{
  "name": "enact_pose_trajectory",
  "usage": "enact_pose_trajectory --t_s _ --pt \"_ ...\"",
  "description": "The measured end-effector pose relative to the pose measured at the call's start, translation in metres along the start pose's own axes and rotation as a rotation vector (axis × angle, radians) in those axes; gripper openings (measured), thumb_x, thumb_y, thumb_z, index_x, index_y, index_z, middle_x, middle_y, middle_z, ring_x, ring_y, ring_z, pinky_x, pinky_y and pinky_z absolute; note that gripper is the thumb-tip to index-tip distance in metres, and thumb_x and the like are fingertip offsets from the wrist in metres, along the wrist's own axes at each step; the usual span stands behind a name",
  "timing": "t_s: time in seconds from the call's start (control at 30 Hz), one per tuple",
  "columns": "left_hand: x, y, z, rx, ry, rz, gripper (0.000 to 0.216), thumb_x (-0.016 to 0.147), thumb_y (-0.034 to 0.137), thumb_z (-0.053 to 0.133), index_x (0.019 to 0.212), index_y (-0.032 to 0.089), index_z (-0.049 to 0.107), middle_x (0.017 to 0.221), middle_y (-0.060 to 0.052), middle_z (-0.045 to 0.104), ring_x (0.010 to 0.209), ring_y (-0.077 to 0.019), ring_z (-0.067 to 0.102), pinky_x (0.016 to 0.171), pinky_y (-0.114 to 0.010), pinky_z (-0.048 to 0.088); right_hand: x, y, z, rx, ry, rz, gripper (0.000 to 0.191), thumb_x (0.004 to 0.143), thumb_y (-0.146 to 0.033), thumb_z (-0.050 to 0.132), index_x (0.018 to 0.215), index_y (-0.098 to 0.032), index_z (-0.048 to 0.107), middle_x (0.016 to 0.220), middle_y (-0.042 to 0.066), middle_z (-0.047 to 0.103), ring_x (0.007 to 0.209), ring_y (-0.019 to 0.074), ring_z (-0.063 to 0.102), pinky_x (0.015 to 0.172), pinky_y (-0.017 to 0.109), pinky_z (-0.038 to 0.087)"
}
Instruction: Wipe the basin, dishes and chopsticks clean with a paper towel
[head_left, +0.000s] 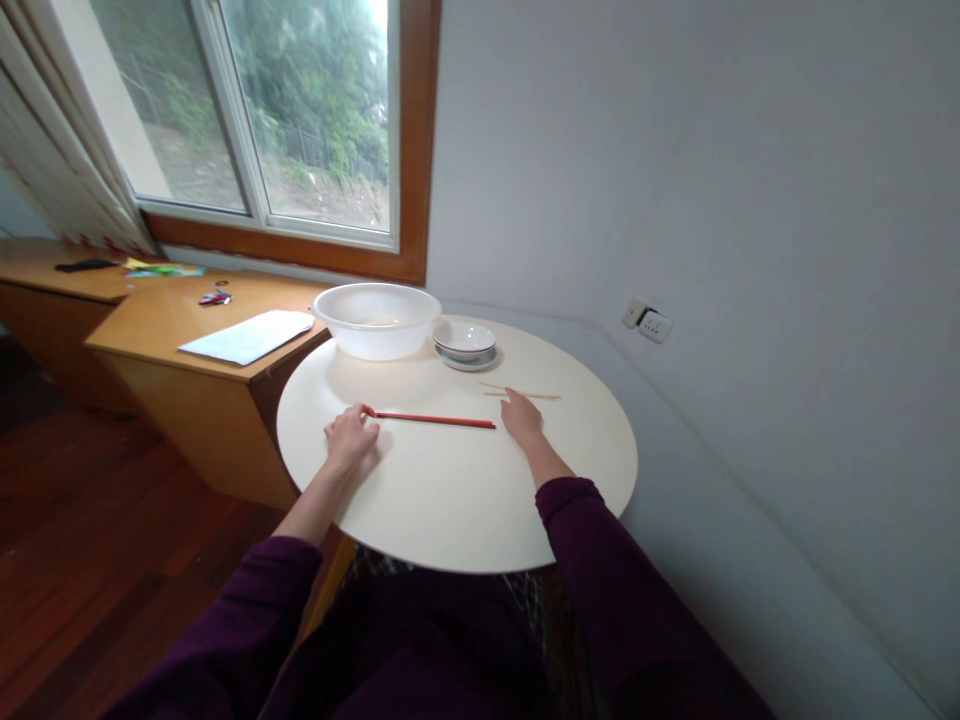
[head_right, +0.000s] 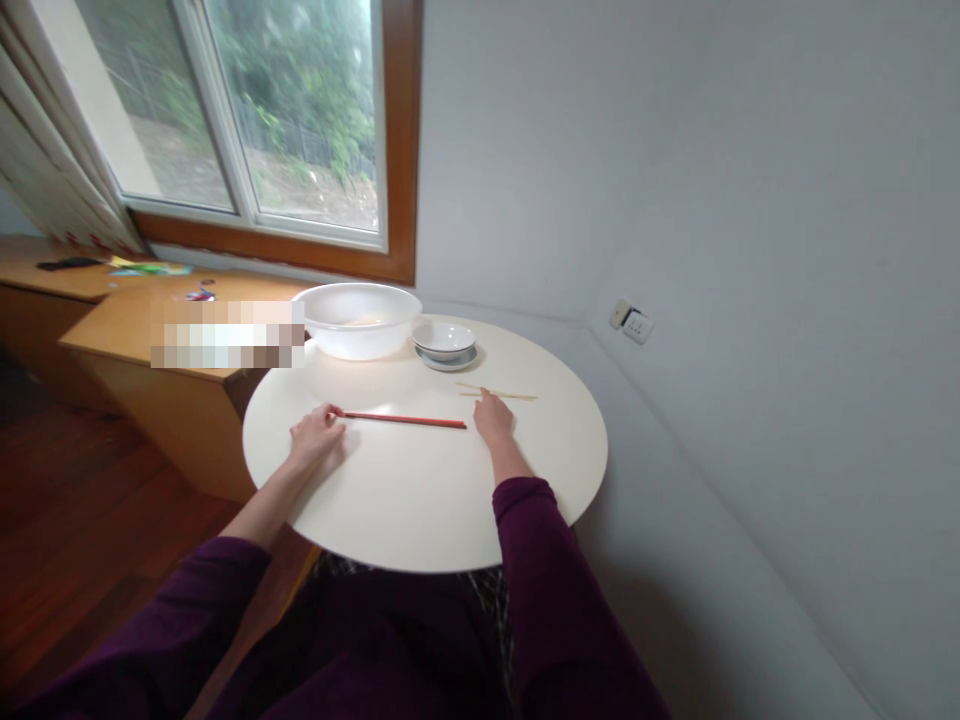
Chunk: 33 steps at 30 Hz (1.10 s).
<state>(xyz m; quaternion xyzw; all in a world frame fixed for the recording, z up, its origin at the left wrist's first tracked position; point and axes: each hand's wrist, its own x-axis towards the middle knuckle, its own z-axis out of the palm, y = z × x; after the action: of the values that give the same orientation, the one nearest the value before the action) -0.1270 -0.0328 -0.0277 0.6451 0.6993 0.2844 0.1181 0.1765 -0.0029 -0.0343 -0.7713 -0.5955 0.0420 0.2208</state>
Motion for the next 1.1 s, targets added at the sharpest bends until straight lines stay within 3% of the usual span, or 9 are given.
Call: enact_pose_trajectory --t_s 0.07,0.17,0.27,0.37,0.53,0.8,1.1 --pt "-0.002 0.001 0.004 0.007 0.022 0.054 0.031 0.074 0.021 0.046 0.101 0.021 0.062 0.115 -0.009 0.061 0.109 -0.0270 0.052 0.092 -0.042 0.033 0.004 0.000 0.000 -0.040 -0.029 -0.001 0.034 0.089 -0.023 0.039 0.120 -0.022 0.053 0.113 0.011 0.062 0.103 0.0216 0.056 0.083 0.031 0.041" --pt "-0.006 0.006 0.014 0.076 0.054 0.247 0.034 0.078 0.025 0.047 0.109 0.021 0.062 0.126 -0.012 0.053 0.115 -0.0288 0.046 0.097 -0.046 0.027 0.006 0.000 0.000 -0.082 -0.056 -0.008 0.029 0.090 -0.021 0.036 0.110 -0.024 0.057 0.105 0.008 0.064 0.094 0.0201 0.059 0.075 0.029 0.041" --pt "-0.005 0.014 0.024 0.157 0.010 0.460 0.034 0.082 0.029 0.045 0.111 0.020 0.061 0.127 -0.015 0.052 0.116 -0.0309 0.044 0.097 -0.051 0.023 0.004 0.000 -0.001 -0.108 -0.065 -0.029 0.026 0.091 -0.020 0.036 0.104 -0.024 0.058 0.100 0.007 0.065 0.089 0.0188 0.059 0.070 0.028 0.040" --pt "0.003 0.023 0.031 0.208 -0.052 0.558 0.032 0.083 0.023 0.042 0.108 0.020 0.062 0.125 -0.016 0.053 0.116 -0.0321 0.044 0.096 -0.053 0.022 0.001 -0.001 -0.002 -0.124 -0.068 -0.075 0.024 0.091 -0.020 0.037 0.102 -0.023 0.058 0.098 0.007 0.065 0.088 0.0185 0.059 0.068 0.027 0.038" --pt "0.021 0.036 0.036 0.236 -0.100 0.623 0.026 0.082 0.018 0.042 0.093 0.020 0.065 0.118 -0.014 0.057 0.112 -0.0310 0.046 0.096 -0.053 0.019 0.003 0.000 -0.003 -0.143 -0.086 -0.163 0.020 0.090 -0.019 0.041 0.097 -0.021 0.059 0.104 0.009 0.062 0.098 0.0193 0.054 0.071 0.027 0.037" --pt "0.046 0.041 0.047 0.257 -0.153 0.667 0.029 0.085 0.019 0.035 0.091 0.015 0.063 0.101 -0.015 0.058 0.099 -0.0280 0.051 0.093 -0.048 0.023 0.011 0.006 -0.001 -0.156 -0.145 -0.236 0.017 0.089 -0.017 0.042 0.094 -0.018 0.058 0.102 0.008 0.062 0.093 0.0184 0.055 0.071 0.027 0.037" --pt "0.074 0.047 0.060 0.205 -0.194 0.686 0.027 0.085 0.019 0.034 0.085 0.015 0.061 0.094 -0.014 0.059 0.093 -0.0263 0.054 0.089 -0.043 0.027 0.003 -0.004 -0.014 -0.160 -0.102 -0.334 0.018 0.091 -0.014 0.037 0.096 -0.017 0.055 0.101 0.008 0.060 0.097 0.0177 0.052 0.075 0.026 0.037"
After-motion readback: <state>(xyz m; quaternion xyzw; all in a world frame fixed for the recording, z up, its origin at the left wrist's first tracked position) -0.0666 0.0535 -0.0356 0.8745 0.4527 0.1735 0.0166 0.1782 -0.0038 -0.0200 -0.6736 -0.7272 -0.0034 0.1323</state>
